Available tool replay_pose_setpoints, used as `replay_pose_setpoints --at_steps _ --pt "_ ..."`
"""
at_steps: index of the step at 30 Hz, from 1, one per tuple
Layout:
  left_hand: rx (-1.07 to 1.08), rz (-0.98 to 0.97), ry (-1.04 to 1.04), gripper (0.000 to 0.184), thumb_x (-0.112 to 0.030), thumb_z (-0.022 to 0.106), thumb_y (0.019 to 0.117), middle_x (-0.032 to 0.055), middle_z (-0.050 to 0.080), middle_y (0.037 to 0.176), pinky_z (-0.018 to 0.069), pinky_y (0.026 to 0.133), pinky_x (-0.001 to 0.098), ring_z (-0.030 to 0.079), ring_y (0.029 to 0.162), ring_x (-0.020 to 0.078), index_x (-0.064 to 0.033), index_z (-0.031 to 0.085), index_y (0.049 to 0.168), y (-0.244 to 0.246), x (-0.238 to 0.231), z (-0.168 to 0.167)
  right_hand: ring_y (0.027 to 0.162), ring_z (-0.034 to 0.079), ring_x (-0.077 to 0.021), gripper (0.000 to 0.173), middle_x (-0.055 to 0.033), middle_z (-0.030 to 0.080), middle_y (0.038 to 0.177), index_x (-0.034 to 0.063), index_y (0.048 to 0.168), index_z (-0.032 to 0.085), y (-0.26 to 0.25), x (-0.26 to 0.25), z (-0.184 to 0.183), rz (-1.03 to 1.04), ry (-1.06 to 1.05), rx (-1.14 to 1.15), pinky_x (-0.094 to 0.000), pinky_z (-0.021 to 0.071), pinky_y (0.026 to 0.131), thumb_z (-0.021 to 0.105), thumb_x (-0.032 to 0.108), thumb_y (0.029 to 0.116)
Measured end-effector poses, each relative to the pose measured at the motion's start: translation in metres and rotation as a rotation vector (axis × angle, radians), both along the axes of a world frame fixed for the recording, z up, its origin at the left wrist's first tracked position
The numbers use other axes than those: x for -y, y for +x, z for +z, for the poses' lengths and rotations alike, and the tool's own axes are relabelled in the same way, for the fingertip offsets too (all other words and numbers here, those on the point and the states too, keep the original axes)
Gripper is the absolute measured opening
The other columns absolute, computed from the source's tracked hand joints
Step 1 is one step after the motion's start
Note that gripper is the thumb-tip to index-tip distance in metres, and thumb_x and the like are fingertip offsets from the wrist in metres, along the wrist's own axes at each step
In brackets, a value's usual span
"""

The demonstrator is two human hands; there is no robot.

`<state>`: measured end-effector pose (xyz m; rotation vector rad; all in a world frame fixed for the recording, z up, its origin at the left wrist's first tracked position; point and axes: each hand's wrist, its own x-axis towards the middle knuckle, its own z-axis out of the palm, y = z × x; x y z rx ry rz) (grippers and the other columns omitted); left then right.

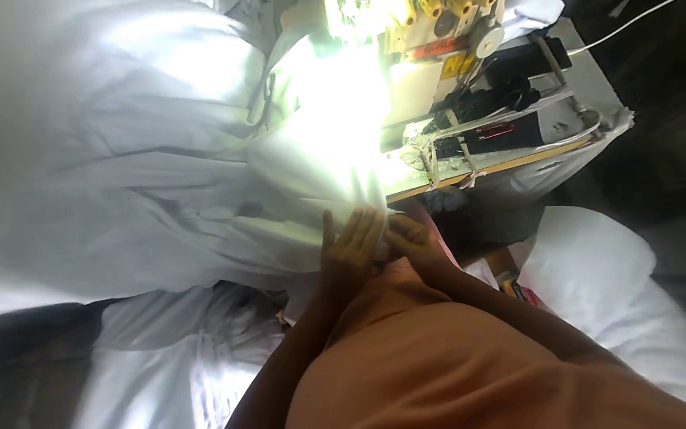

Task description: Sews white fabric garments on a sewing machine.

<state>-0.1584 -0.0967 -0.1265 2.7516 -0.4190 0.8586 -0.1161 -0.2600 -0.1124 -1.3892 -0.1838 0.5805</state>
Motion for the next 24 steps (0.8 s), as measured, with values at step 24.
replay_pose_setpoints --at_steps 24 --pt "0.002 -0.07 -0.261 0.038 -0.029 0.056 0.1028 0.0114 0.071 0.129 0.0183 0.122 0.0598 0.06 0.132 0.0233 -0.0036 0.072 0.126 -0.004 0.003 -0.026 0.1 0.068 -0.0148 0.047 -0.0083 0.066 0.119 0.0046 0.153 0.038 -0.008 0.009 0.011 0.181 0.225 -0.324 -0.0339 0.0565 0.094 0.039 0.018 0.1078"
